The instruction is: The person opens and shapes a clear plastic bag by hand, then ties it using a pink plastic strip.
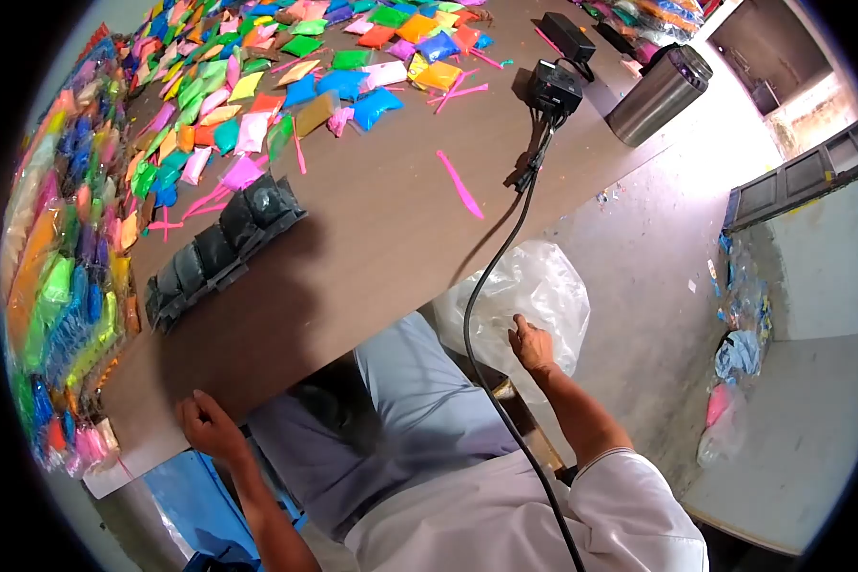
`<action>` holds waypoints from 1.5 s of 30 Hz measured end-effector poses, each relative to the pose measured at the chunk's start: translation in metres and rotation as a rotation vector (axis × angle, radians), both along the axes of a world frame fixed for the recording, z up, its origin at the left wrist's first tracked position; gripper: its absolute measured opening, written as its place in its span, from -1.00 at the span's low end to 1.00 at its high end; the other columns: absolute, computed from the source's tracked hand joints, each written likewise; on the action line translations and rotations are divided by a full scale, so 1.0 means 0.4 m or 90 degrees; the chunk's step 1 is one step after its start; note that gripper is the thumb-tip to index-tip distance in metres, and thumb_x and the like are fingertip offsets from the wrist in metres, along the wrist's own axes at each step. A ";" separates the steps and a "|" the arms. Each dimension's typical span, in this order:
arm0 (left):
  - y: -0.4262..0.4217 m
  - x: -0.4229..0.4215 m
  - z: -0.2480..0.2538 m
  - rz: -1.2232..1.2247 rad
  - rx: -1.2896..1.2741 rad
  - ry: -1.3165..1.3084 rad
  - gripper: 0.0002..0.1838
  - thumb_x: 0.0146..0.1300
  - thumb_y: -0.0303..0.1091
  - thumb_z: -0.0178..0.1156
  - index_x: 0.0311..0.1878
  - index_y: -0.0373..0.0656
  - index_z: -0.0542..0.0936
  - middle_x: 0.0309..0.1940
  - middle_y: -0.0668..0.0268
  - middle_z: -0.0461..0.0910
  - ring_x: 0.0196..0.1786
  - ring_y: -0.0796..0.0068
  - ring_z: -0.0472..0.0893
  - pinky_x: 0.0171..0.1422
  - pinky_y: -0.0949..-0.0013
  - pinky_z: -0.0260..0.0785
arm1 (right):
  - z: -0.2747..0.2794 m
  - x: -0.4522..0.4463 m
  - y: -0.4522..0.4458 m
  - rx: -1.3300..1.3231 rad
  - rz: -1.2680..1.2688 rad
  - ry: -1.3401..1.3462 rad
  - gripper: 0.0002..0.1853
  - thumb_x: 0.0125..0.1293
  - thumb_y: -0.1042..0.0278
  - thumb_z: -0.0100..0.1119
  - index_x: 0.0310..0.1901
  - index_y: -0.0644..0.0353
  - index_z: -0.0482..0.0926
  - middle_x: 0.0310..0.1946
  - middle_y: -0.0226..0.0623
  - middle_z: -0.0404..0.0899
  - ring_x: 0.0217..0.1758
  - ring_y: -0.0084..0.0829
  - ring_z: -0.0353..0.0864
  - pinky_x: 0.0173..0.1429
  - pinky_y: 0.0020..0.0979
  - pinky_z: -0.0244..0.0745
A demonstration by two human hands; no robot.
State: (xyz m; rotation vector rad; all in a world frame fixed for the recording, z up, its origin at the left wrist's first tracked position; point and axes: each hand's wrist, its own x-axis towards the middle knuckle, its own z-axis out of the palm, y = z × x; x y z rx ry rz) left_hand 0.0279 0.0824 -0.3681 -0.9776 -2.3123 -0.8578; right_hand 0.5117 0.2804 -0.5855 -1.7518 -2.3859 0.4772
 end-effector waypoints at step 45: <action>-0.046 0.101 0.013 -0.045 0.083 -0.241 -0.67 0.41 -0.26 0.03 -0.41 -0.30 0.51 -0.40 0.20 0.53 -0.31 0.36 0.51 -0.23 0.28 0.40 | 0.376 -0.013 -0.118 -0.570 -0.293 0.904 -0.89 0.34 0.30 0.16 -0.30 0.12 0.51 0.03 -0.29 0.53 -0.01 -0.46 0.52 -0.06 -0.39 0.48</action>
